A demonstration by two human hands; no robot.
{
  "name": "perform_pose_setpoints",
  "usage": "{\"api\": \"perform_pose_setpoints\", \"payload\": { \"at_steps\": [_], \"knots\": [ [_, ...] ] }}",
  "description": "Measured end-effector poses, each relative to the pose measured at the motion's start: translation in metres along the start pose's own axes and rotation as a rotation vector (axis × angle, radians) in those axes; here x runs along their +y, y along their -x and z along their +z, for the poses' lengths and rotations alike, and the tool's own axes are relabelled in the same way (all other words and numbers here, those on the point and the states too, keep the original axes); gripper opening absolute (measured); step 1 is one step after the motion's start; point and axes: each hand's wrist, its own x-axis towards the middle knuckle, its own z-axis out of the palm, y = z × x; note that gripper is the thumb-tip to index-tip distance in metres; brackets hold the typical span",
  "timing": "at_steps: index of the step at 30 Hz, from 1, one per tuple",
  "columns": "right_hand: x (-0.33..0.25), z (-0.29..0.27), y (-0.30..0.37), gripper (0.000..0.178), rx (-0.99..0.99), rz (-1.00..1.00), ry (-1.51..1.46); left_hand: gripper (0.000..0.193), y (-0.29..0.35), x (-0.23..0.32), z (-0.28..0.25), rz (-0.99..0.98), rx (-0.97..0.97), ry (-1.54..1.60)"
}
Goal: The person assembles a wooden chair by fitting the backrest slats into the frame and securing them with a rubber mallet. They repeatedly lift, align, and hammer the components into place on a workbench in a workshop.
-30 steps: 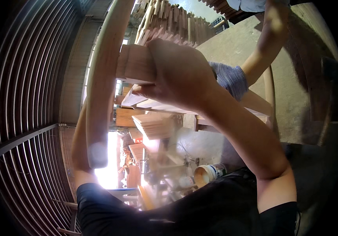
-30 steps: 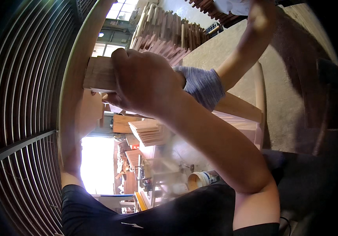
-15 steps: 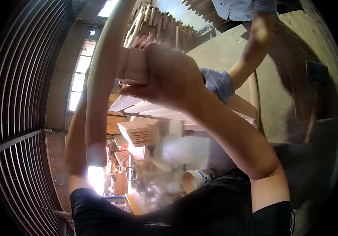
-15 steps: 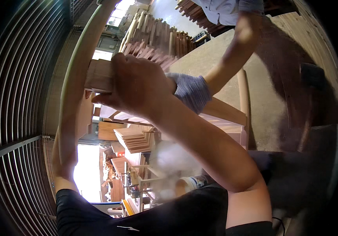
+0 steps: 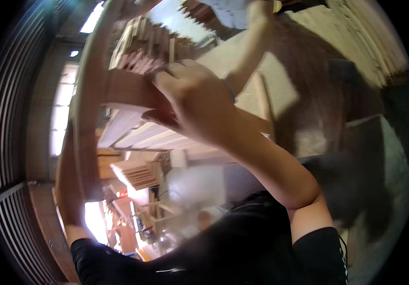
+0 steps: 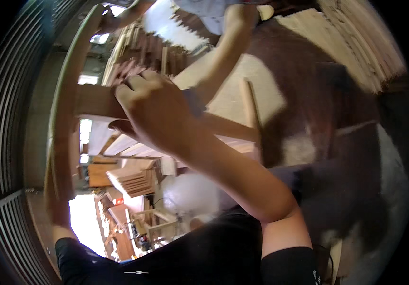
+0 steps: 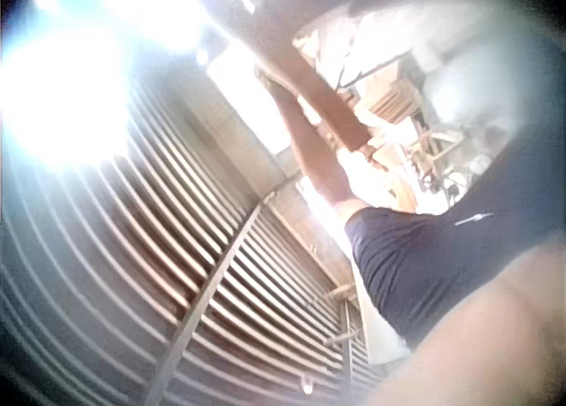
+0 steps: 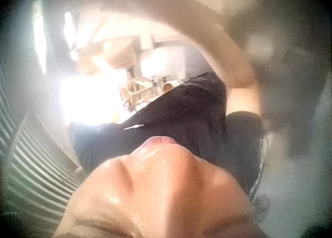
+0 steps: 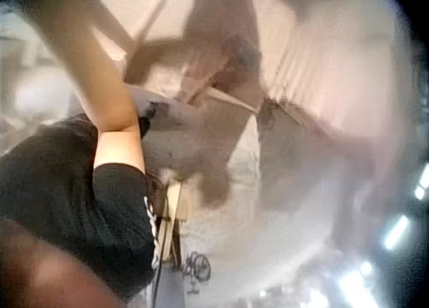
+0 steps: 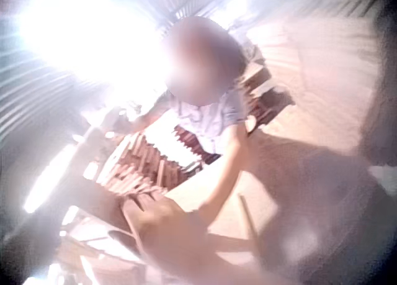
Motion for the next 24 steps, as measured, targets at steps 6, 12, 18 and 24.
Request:
{"api": "perform_pose_setpoints", "payload": {
  "at_steps": [6,12,18,24],
  "knots": [
    [0.093,-0.143,0.111,0.023,0.091,0.474,0.557,0.053,0.051,-0.017,-0.028,-0.061,0.097,-0.073],
    [0.215,-0.259,0.252,0.073,-0.355,1.122,1.017,0.052,0.051,-0.021,-0.024,0.022,0.093,-0.154],
    [0.318,-0.254,0.271,0.037,-0.159,0.965,0.935,0.061,0.065,0.046,-0.003,0.131,0.030,0.169],
    [0.329,-0.230,0.262,0.017,0.271,1.506,-0.189,0.065,0.062,0.035,-0.006,0.133,0.071,0.065]
  ]
}}
